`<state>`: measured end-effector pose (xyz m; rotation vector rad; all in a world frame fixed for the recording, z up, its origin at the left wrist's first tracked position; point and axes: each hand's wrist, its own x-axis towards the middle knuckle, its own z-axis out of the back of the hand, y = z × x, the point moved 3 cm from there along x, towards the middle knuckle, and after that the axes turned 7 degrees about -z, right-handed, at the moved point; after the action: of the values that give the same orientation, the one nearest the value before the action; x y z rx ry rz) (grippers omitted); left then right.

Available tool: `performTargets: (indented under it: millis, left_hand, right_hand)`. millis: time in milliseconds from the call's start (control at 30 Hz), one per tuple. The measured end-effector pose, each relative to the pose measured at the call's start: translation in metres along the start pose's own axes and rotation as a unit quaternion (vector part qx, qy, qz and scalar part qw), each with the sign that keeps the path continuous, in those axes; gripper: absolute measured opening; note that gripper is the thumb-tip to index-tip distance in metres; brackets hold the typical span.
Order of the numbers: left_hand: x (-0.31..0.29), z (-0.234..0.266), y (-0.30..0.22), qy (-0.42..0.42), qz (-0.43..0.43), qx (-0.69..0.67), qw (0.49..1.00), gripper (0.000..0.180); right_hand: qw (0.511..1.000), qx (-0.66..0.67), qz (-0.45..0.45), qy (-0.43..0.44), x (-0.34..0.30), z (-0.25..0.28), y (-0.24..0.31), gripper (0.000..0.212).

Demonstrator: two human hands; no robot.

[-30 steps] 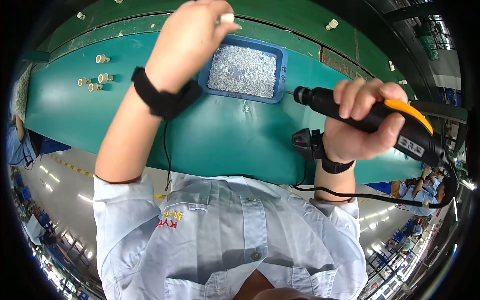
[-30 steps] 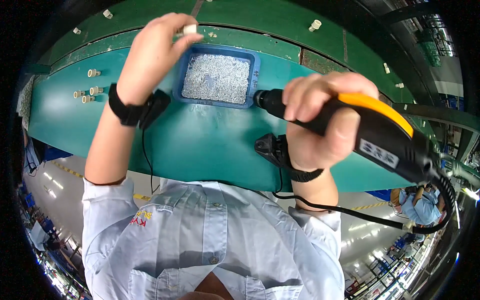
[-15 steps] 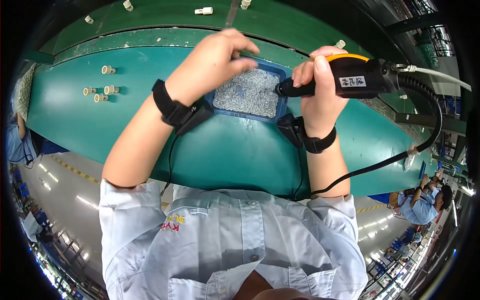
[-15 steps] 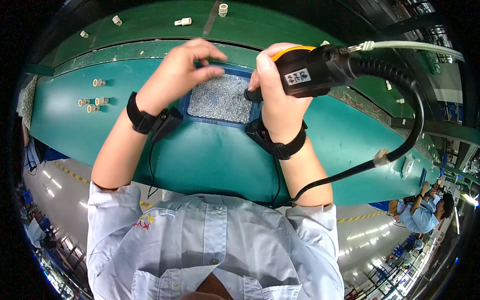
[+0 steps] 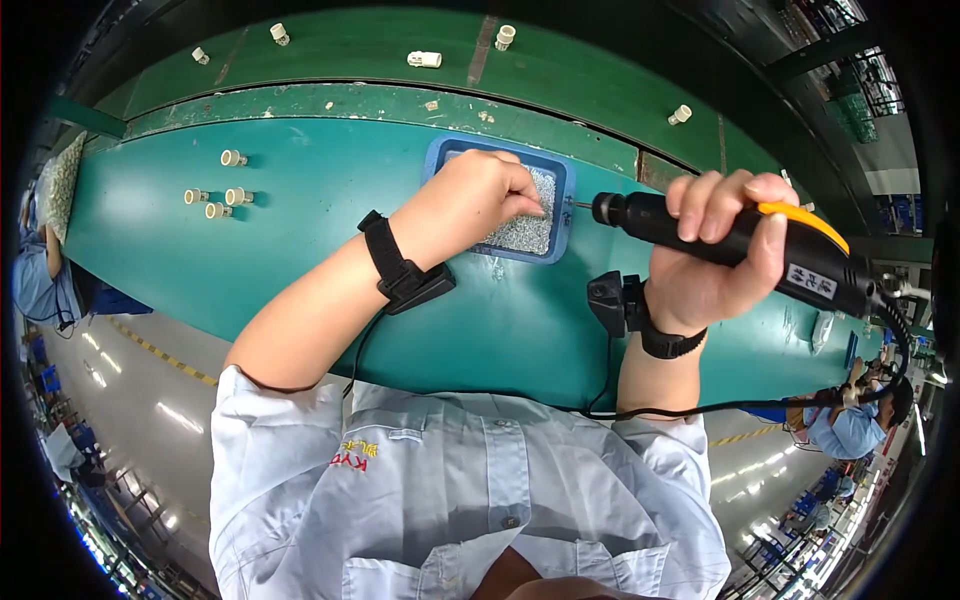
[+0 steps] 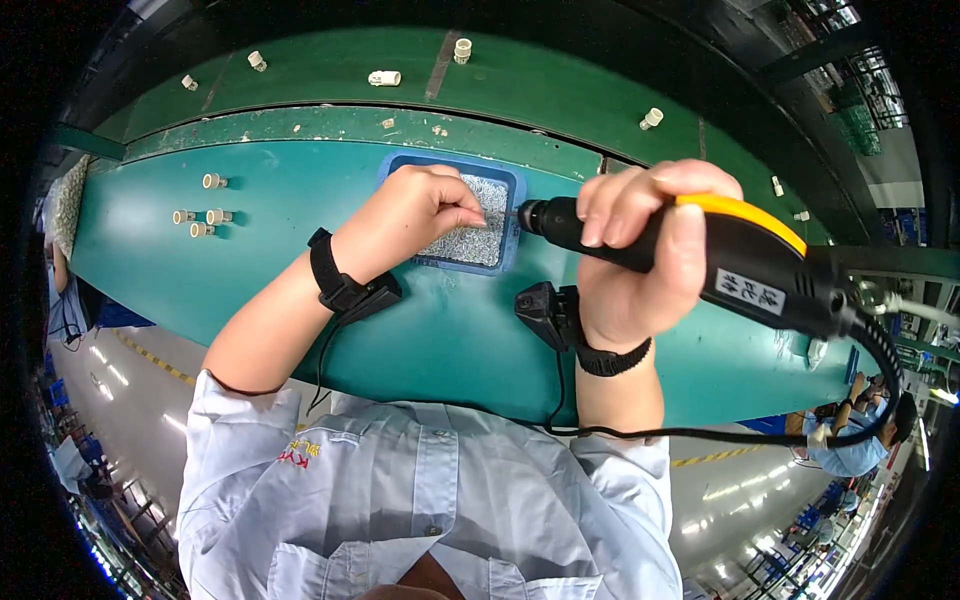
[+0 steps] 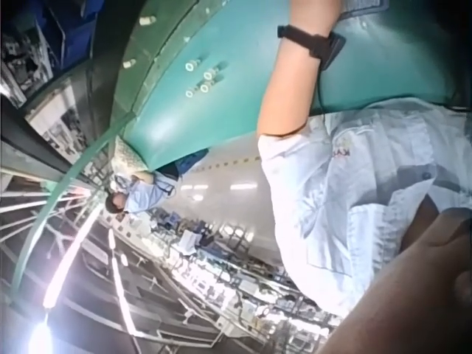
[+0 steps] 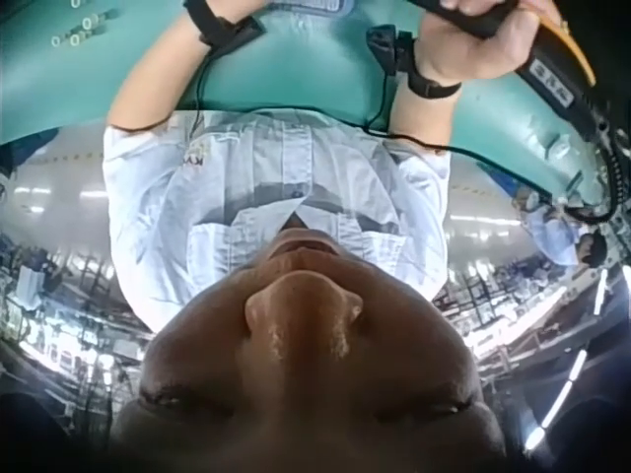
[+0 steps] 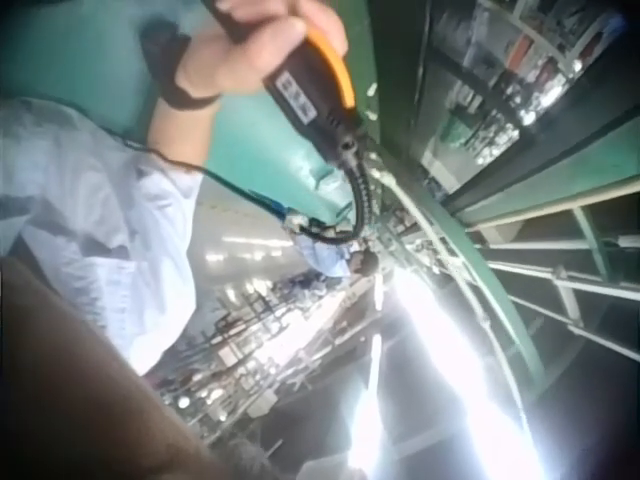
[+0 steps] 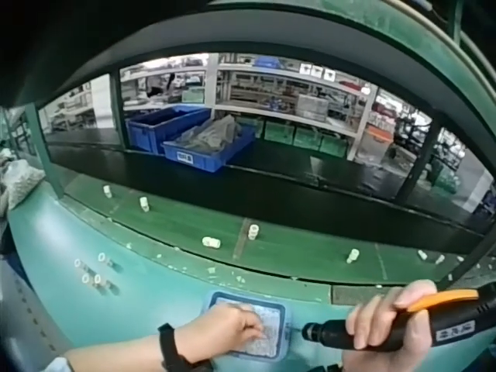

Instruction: The person picks up a small metal pin from a tray, inserts it into a plastic component, and uses a power screwdriver to secure it before placing the finished part onto the conveyor belt.

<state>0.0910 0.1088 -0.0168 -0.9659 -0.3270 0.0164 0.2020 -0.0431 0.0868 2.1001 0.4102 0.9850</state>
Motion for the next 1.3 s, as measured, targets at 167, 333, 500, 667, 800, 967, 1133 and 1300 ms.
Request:
performTargets:
  millis: [167,333,500,667,800,967,1133,1300]
  left_hand:
    - [0.012,0.014,-0.014,0.006,0.007,0.123,0.992,0.016]
    - [0.087,0.052,0.015,-0.089,0.054,0.230,0.968,0.030]
    - [0.140,0.067,0.099,-0.124,0.163,0.104,0.973,0.035]
    - [0.156,0.058,0.134,-0.108,0.176,-0.046,0.977,0.029]
    - [0.149,0.062,0.121,-0.111,0.190,-0.092,0.971,0.025]
    - [0.095,0.028,0.015,-0.008,0.104,-0.139,0.985,0.023]
    - [-0.022,-0.021,-0.055,0.143,0.177,-0.171,0.959,0.021]
    - [-0.069,-0.048,-0.042,0.112,0.196,-0.139,0.964,0.023]
  right_hand:
    - [0.999,0.002,0.033,-0.015,0.008,0.023,0.035,0.029]
    - [0.999,-0.013,0.043,-0.027,0.011,0.038,0.048,0.029]
    - [0.997,-0.030,0.055,-0.043,0.014,0.041,0.053,0.029]
    - [0.997,-0.039,0.057,-0.017,0.015,0.045,0.057,0.029]
    - [0.997,-0.045,0.063,-0.029,0.012,0.042,0.063,0.029]
    - [0.997,-0.044,0.059,-0.039,0.009,0.049,0.057,0.031]
    - [0.999,0.004,0.028,-0.015,0.010,0.046,0.064,0.036]
    - [0.996,0.025,-0.040,0.082,0.011,0.039,0.058,0.038]
